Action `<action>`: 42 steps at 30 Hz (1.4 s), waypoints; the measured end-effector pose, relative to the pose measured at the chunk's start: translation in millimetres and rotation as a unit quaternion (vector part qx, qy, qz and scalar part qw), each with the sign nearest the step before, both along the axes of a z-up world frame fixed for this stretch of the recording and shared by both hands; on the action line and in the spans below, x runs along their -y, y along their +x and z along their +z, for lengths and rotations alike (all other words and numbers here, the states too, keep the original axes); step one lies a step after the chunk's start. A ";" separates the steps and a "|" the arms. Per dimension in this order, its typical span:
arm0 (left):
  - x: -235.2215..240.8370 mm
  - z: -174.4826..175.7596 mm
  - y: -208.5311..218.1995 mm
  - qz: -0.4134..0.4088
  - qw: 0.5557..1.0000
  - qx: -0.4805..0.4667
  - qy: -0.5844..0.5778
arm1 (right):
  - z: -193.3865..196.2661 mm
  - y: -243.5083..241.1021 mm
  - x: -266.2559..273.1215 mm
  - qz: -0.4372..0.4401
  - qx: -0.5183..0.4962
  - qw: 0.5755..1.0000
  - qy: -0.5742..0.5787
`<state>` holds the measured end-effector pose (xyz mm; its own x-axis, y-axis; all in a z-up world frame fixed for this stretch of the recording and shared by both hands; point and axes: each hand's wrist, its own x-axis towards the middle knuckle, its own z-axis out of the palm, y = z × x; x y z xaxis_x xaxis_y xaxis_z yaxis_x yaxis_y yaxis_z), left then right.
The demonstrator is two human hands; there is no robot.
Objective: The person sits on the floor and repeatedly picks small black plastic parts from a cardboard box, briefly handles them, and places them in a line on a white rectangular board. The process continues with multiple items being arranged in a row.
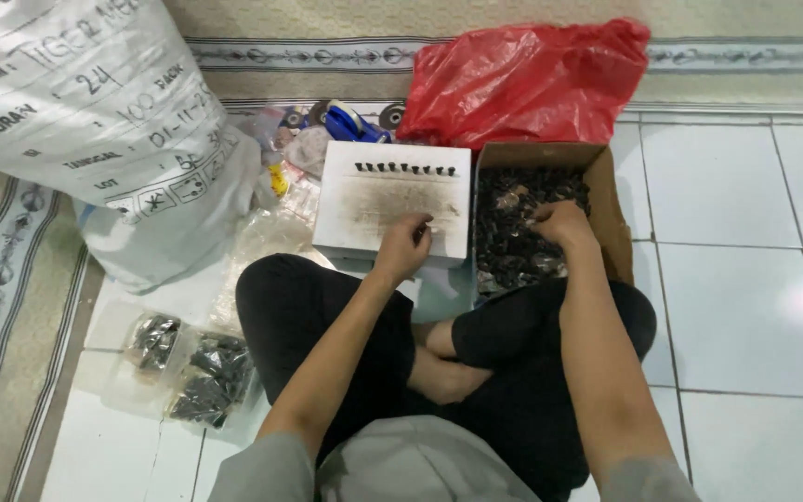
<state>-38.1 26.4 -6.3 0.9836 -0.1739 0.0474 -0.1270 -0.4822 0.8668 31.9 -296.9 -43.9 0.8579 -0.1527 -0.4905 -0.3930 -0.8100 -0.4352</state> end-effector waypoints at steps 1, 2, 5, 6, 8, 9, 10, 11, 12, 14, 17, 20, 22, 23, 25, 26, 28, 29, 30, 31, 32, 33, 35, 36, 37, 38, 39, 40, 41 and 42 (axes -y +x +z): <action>16.8 -2.0 -2.9 -0.009 1.000 -0.003 0.000 | -15.1 -0.1 6.9 -0.009 -0.003 1.000 0.000; 31.4 -1.6 -1.7 -0.039 0.999 -0.013 0.009 | -28.0 6.9 11.2 -0.013 -0.013 1.000 -0.008; 78.6 -23.2 12.8 -0.097 0.992 0.024 0.075 | -42.3 6.7 -3.8 0.022 -0.027 0.997 -0.070; 96.4 -35.6 17.0 -0.122 0.982 0.069 0.130 | -44.1 0.7 -12.1 0.065 -0.034 0.989 -0.127; 122.6 -63.5 35.5 -0.108 0.963 0.115 0.221 | -114.5 16.8 -1.8 0.032 -0.032 0.995 -0.087; 136.3 -77.6 44.5 -0.090 0.933 0.160 0.309 | -149.8 24.6 4.1 0.003 -0.028 0.998 -0.048; 146.0 -74.3 49.8 -0.092 0.933 0.162 0.308 | -139.5 18.8 0.3 0.000 -0.027 0.998 -0.049; 155.5 -70.5 55.2 -0.077 0.895 0.196 0.394 | -128.7 13.1 -3.9 0.003 -0.016 0.999 -0.044; 164.0 -66.9 60.0 -0.060 0.847 0.228 0.476 | -118.5 6.9 -9.4 0.005 -0.005 0.999 -0.038; 177.9 -101.3 75.6 -0.097 0.846 0.207 0.481 | -106.4 3.6 -15.3 0.005 0.001 0.999 -0.041; 188.4 -167.1 83.1 -0.171 0.873 0.148 0.432 | -88.7 0.8 -20.2 0.006 -0.011 0.999 -0.047; 187.5 -183.9 84.4 -0.198 0.910 0.103 0.348 | -70.4 -0.5 -25.4 -0.001 -0.030 0.999 -0.045; 181.8 -171.5 79.7 -0.186 0.923 0.092 0.324 | -64.0 -1.0 -28.4 -0.003 -0.034 0.999 -0.038; 178.7 -163.2 74.6 -0.178 0.918 0.114 0.335 | -63.9 -1.3 -28.5 -0.001 -0.037 0.998 -0.041; 173.4 -128.2 65.7 -0.168 0.911 0.144 0.347 | -67.2 6.0 -26.8 0.001 -0.032 0.999 -0.044; 171.4 -103.9 54.9 -0.138 0.908 0.178 0.352 | -73.2 7.3 -24.7 -0.010 -0.029 0.999 -0.028; 173.5 -88.9 50.7 -0.108 0.903 0.214 0.357 | -79.1 9.5 -22.6 -0.023 -0.024 0.999 -0.012; 177.2 -98.0 57.8 -0.138 0.943 0.103 0.284 | -79.2 10.3 -23.0 -0.048 -0.020 0.999 0.009; 182.0 -106.6 66.1 -0.165 0.965 -0.008 0.206 | -78.5 12.1 -22.1 -0.074 -0.015 0.997 0.029; 181.7 -107.7 71.0 -0.166 0.965 -0.004 0.205 | -68.4 9.4 -22.4 -0.076 -0.012 0.997 0.028; 181.0 -109.2 75.1 -0.160 0.971 -0.104 0.144 | -58.9 5.9 -23.3 -0.088 -0.009 0.995 0.049; 180.5 -110.6 79.3 -0.152 0.964 -0.203 0.081 | -49.5 2.4 -24.0 -0.100 -0.006 0.993 0.069; 179.1 -135.9 88.7 -0.134 0.964 -0.226 0.051 | -50.5 8.6 -17.8 -0.094 -0.011 0.993 0.063; 176.7 -149.3 92.1 -0.115 0.961 -0.251 0.021 | -52.1 10.4 -16.1 -0.087 -0.018 0.994 0.057; 175.3 -136.5 87.0 -0.115 0.961 -0.250 0.023 | -54.3 9.0 -17.4 -0.088 -0.018 0.994 0.059; 174.3 -123.2 82.9 -0.087 0.960 -0.267 -0.008 | -56.0 8.6 -18.4 -0.084 -0.009 0.995 0.053; 173.3 -110.0 78.7 -0.059 0.956 -0.283 -0.039 | -57.8 8.2 -19.5 -0.080 0.001 0.996 0.047; 172.1 -92.5 73.4 -0.059 0.957 -0.283 -0.038 | -67.1 12.4 -15.5 -0.080 0.001 0.996 0.049; 171.0 -75.0 68.2 -0.035 0.956 -0.285 -0.065 | -76.6 16.7 -11.5 -0.057 -0.007 0.998 0.025; 171.1 -57.6 62.7 -0.012 0.953 -0.287 -0.093 | -86.0 20.3 -6.4 -0.035 -0.016 0.999 -0.001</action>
<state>24.6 -144.7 -63.9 0.8533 -0.2372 -0.4643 0.3844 -0.3155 0.8676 52.2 -290.5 -129.9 0.8288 -0.2135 -0.5173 -0.4632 -0.7803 -0.4201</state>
